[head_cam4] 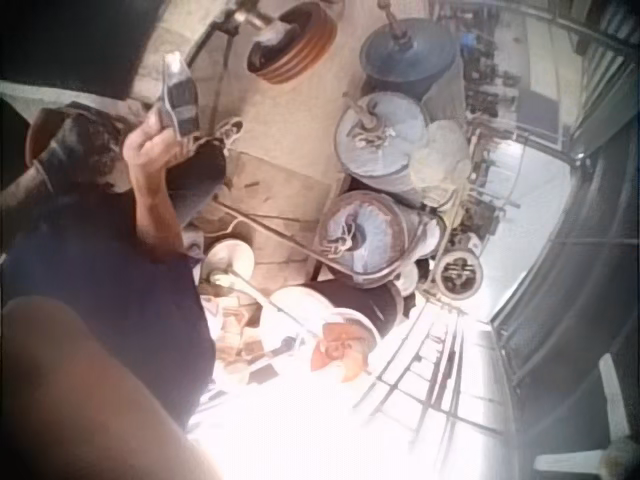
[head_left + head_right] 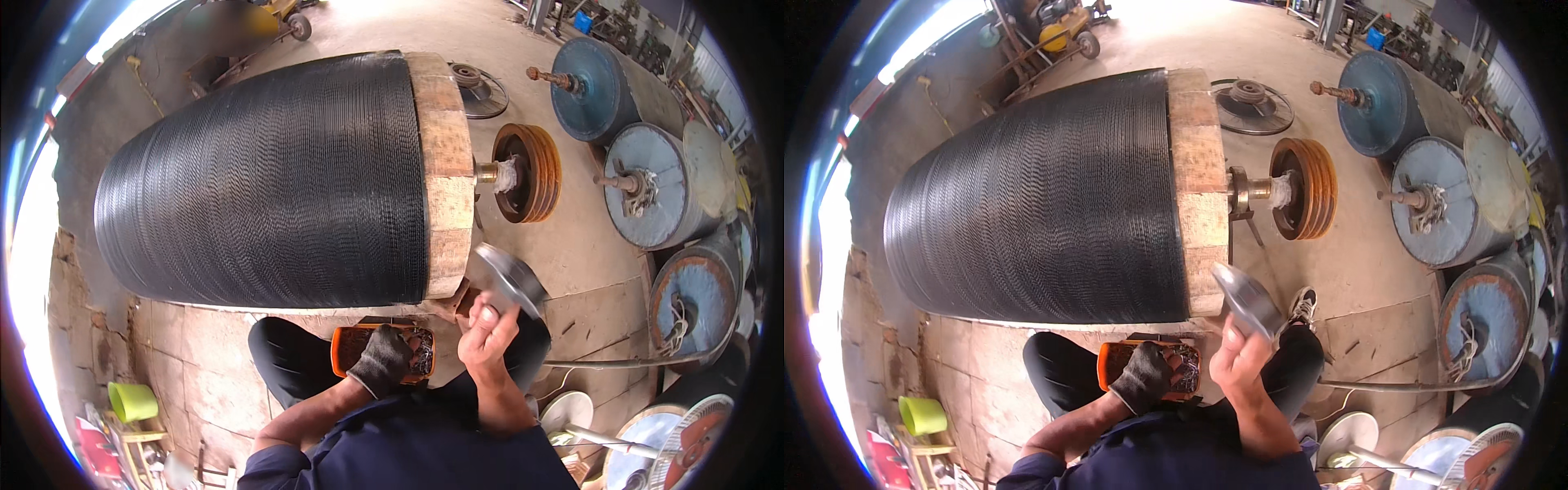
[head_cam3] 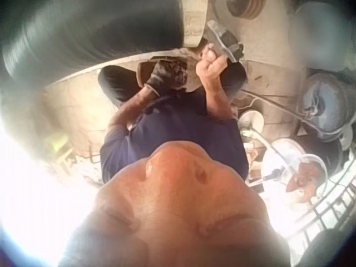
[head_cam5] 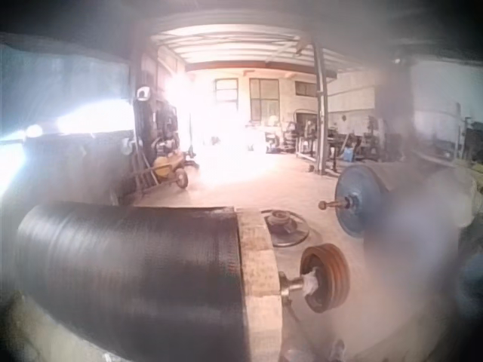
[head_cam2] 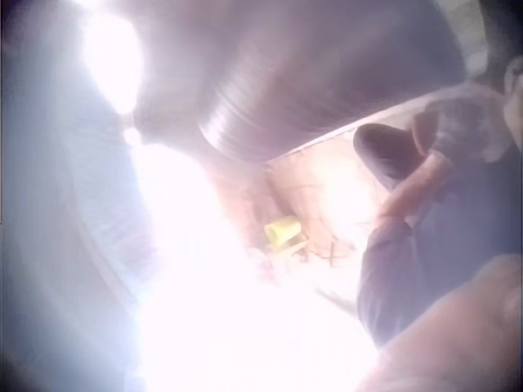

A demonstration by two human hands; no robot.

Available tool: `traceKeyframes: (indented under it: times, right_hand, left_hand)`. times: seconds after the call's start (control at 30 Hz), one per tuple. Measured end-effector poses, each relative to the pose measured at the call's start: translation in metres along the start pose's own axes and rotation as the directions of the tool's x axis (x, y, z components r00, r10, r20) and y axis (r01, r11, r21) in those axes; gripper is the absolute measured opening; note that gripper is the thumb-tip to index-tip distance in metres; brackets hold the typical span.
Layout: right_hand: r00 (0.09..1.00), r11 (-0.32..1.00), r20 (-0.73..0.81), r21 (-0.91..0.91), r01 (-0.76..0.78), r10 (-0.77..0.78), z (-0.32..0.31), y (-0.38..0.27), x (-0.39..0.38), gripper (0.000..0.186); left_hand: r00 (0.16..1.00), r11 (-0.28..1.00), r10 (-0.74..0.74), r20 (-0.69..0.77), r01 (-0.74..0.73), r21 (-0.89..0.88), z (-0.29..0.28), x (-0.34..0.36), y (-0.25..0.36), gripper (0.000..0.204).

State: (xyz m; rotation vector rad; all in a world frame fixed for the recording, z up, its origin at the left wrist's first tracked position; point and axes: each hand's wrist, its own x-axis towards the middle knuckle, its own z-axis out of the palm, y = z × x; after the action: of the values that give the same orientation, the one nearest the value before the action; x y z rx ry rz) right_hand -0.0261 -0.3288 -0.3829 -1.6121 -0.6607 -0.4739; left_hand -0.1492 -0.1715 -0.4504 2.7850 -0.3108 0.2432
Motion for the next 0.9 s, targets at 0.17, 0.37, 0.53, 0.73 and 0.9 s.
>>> traceKeyframes:
  times: [0.17, 0.37, 0.53, 0.73, 0.9]
  right_hand:
    - [0.969, 0.901, 0.215, -0.435, -0.014, 0.119, 0.014, 0.011, 0.010, 0.025]
    - [0.965, 0.953, -0.208, 0.222, 0.207, -0.161, 0.014, 0.008, 0.001, 0.032]
    - [0.948, 0.893, 0.257, -0.448, -0.052, 0.185, 0.014, 0.005, 0.009, 0.023]
    - [0.915, 0.926, -0.181, 0.052, 0.374, -0.359, 0.017, -0.013, 0.016, 0.025]
    - [0.968, 0.830, 0.229, -0.557, 0.047, 0.099, 0.015, 0.013, 0.004, 0.022]
  left_hand:
    - [0.995, 0.993, -0.104, 0.001, 0.104, 0.061, 0.026, -0.002, -0.001, 0.024]
    - [0.970, 0.971, -0.233, 0.071, 0.236, -0.034, 0.019, 0.000, 0.007, 0.026]
    - [0.967, 0.988, -0.151, 0.204, 0.140, 0.069, -0.010, 0.001, 0.015, 0.028]
    - [0.990, 0.952, -0.119, 0.081, 0.091, 0.291, 0.005, -0.005, 0.015, 0.026]
    - [0.946, 0.980, -0.198, 0.257, 0.197, 0.031, 0.011, 0.002, 0.002, 0.028]
